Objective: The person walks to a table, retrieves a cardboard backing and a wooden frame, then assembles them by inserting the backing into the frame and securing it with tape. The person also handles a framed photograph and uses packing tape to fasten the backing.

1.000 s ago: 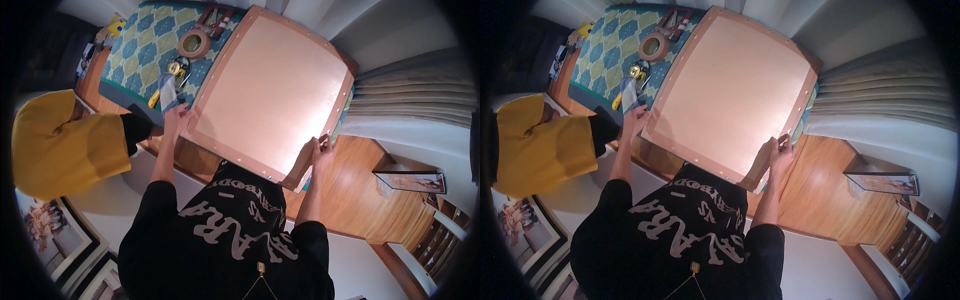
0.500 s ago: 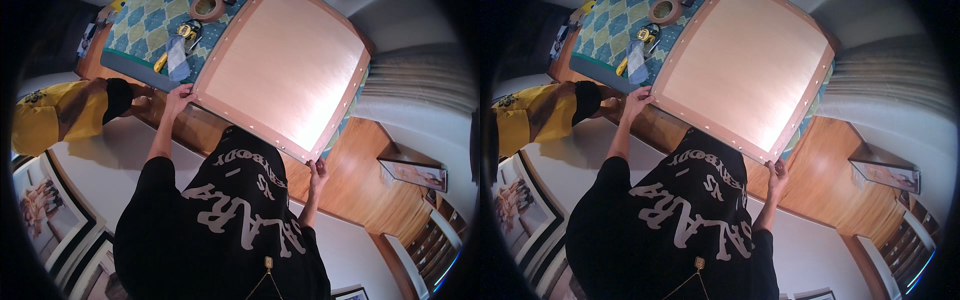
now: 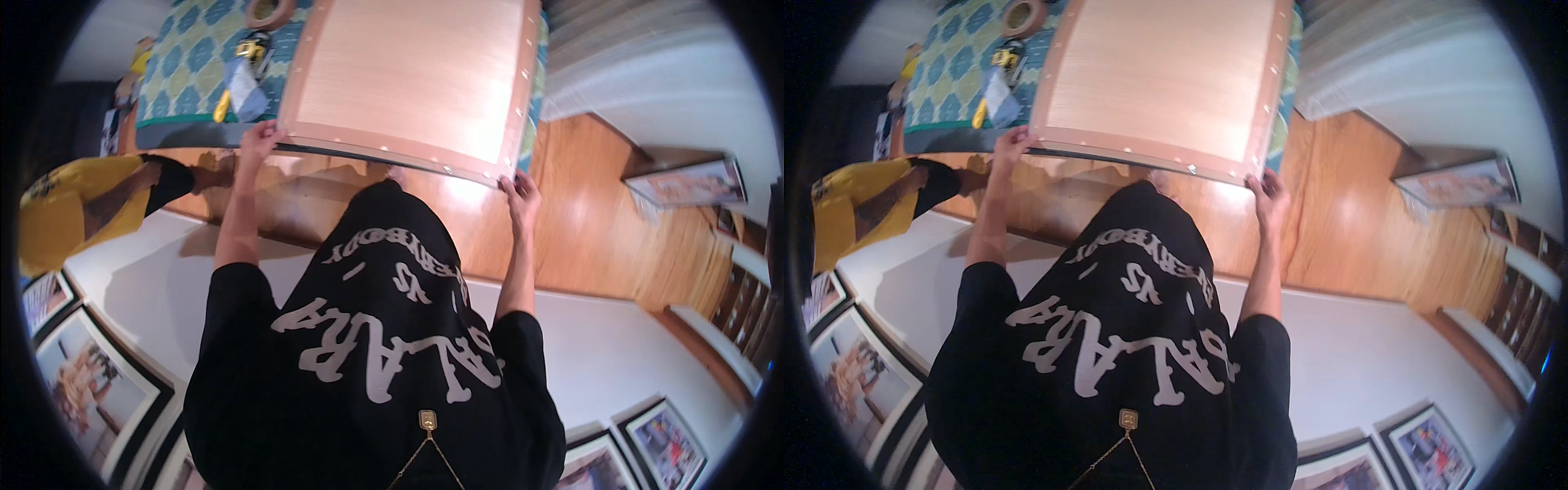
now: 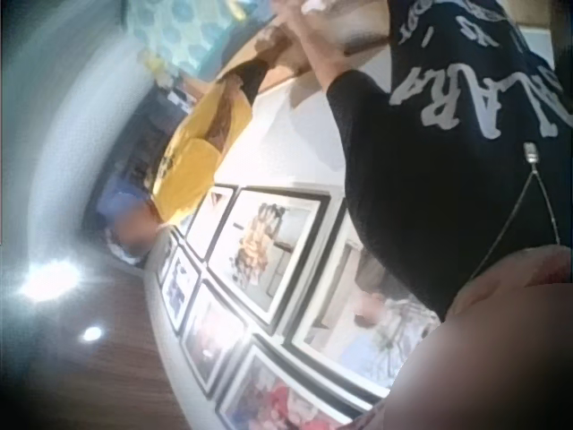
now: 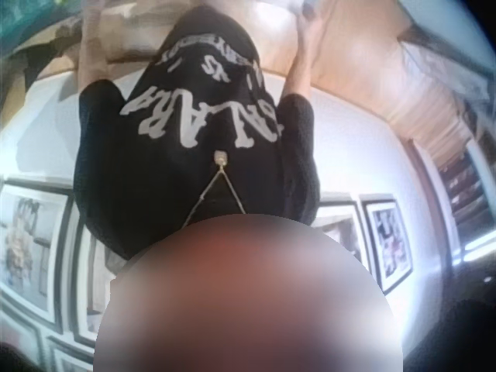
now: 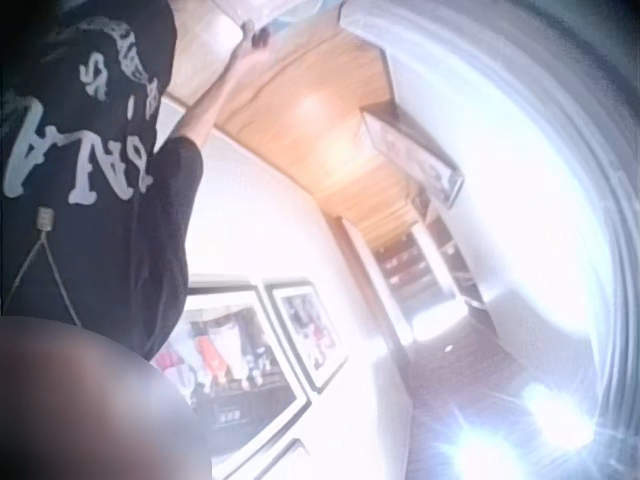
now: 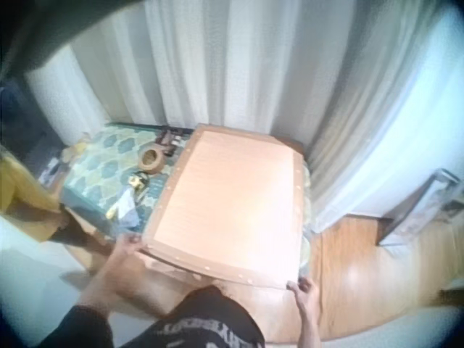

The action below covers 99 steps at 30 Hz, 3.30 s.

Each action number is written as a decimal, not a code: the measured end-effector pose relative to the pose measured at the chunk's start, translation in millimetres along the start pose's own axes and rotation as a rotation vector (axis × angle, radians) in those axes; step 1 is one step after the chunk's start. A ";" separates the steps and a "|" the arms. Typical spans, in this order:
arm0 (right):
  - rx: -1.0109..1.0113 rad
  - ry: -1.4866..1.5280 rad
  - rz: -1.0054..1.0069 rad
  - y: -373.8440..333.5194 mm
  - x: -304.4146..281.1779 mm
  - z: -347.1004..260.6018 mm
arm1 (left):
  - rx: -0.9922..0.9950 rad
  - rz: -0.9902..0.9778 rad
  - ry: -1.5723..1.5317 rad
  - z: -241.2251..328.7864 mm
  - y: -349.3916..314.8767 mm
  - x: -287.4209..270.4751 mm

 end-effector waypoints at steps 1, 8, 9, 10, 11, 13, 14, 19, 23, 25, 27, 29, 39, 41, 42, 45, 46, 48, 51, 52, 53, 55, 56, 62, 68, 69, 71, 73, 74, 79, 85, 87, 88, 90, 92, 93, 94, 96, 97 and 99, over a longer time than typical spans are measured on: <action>-0.016 -0.033 -0.038 -2.7 1.9 -13.6 | -0.004 -0.021 0.046 -10.7 -0.9 0.7; -0.071 -0.059 0.014 -12.4 -3.1 -11.9 | 0.156 -0.077 -0.072 14.0 -21.2 11.8; -0.089 -0.079 0.026 -11.2 -3.3 -3.1 | 0.151 -0.081 -0.097 15.8 -23.8 15.3; -0.108 -0.101 0.038 -5.7 -2.5 9.6 | 0.145 -0.084 -0.122 18.1 -25.7 18.8; -0.132 -0.123 0.045 -3.4 -1.6 11.3 | 0.142 -0.074 -0.099 19.3 -28.0 20.0; -0.112 -0.095 0.064 -3.8 -2.9 20.4 | 0.136 -0.056 -0.054 23.2 -30.1 23.1; -0.103 -0.080 0.066 -7.5 -0.7 17.6 | 0.172 -0.043 -0.042 22.1 -32.1 20.8; -0.143 -0.335 0.194 -20.8 -1.0 -6.0 | 0.292 -0.002 -0.060 22.7 -43.2 23.1; -0.120 -0.254 0.204 -16.4 2.8 -1.5 | 0.217 -0.006 -0.043 19.9 -34.9 20.3; -0.093 -0.230 0.195 -5.7 0.7 16.7 | 0.161 0.006 0.112 24.1 -23.5 18.3; -0.070 -0.149 0.161 0.5 3.9 21.8 | 0.067 -0.029 -0.016 16.4 -13.3 13.0; -0.042 -0.030 0.130 1.6 4.9 25.7 | -0.030 -0.045 -0.052 14.0 -5.5 12.7; 0.123 0.045 0.084 2.5 -2.1 12.0 | -0.230 -0.036 -0.003 24.6 -1.0 14.9; 0.122 0.092 0.093 0.9 -1.9 8.6 | -0.242 -0.042 0.001 24.6 -1.1 13.9; 0.135 0.111 0.081 -0.6 -0.9 2.8 | -0.257 -0.047 0.006 23.9 -1.4 12.4; 0.173 0.127 0.075 -4.0 -1.7 -3.5 | -0.271 -0.053 0.014 25.3 -1.5 12.1; 0.181 0.104 0.091 -0.8 -1.9 6.4 | -0.270 -0.054 0.017 26.4 -1.7 12.3; 0.192 0.055 0.112 0.0 -2.9 10.9 | -0.264 -0.064 -0.024 33.2 -6.0 16.5; 0.178 0.019 0.104 -0.1 -2.2 11.5 | -0.260 -0.082 -0.058 35.5 -8.5 17.8; 0.163 0.036 0.085 -1.9 -1.4 11.9 | -0.259 -0.089 -0.065 34.7 -9.4 18.1; 0.147 0.055 0.068 -3.5 0.1 11.0 | -0.244 -0.103 -0.063 36.6 -10.9 19.0; 0.189 -0.019 0.070 -14.0 -0.9 -4.7 | -0.209 -0.116 -0.063 40.4 -15.3 18.9; 0.217 -0.057 0.071 -20.3 -2.3 -8.5 | -0.207 -0.124 -0.084 40.7 -16.5 19.3; 0.268 0.176 0.025 -19.5 6.2 7.5 | -0.248 -0.142 -0.136 46.6 -22.6 20.4; 0.259 0.146 0.112 -21.4 10.8 11.7 | -0.225 -0.155 -0.070 52.5 -25.0 23.6; 0.266 0.139 0.126 -21.9 11.2 12.1 | -0.235 -0.150 -0.056 51.7 -24.0 23.2; 0.280 0.126 0.158 -21.8 11.9 12.3 | -0.250 -0.129 -0.044 48.8 -22.0 22.3; 0.257 0.154 0.209 -17.1 11.6 17.5 | -0.261 -0.093 -0.050 44.1 -20.2 22.2; 0.246 0.169 0.223 -17.5 15.6 20.8 | -0.256 -0.105 -0.058 41.1 -21.1 21.8; 0.104 0.189 0.318 -12.7 14.1 29.5 | -0.213 -0.166 -0.118 30.0 -16.4 24.7; 0.131 0.304 0.309 -24.6 30.4 34.2 | -0.140 0.049 0.077 51.6 -24.6 14.5; 0.063 0.186 0.297 -27.0 32.1 16.0 | -0.125 0.092 0.135 37.1 -28.1 5.5; 0.115 0.088 0.308 -27.8 23.4 25.4 | -0.178 0.063 0.155 38.3 -28.8 13.6; 0.180 0.352 0.305 -28.8 31.6 21.0 | -0.186 0.063 0.235 42.5 -32.0 13.9; 0.131 0.342 0.229 -16.6 24.7 42.4 | -0.163 0.042 0.265 50.2 -21.5 14.4; 0.140 0.333 0.223 -18.2 23.2 33.9 | -0.208 0.020 0.234 49.4 -24.0 17.8; 0.151 0.325 0.216 -21.2 20.2 24.9 | -0.252 -0.003 0.205 48.7 -27.3 19.3; 0.146 0.325 0.147 -19.1 14.0 25.1 | -0.272 -0.017 0.167 52.0 -29.5 20.1; 0.151 0.358 0.103 -16.5 12.1 31.1 | -0.281 -0.025 0.150 53.8 -30.3 19.9; 0.166 0.429 0.023 -12.9 12.1 34.9 | -0.375 -0.104 0.129 60.2 -31.3 24.4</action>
Point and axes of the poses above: each hand's wrist, its own y-axis towards the middle knuckle, its own x-axis out of the palm, z = x × y, the point moved 6 cm from there along y, towards the middle knuckle, and after that the axes turned 14 degrees about -y, right-handed, at the moved point
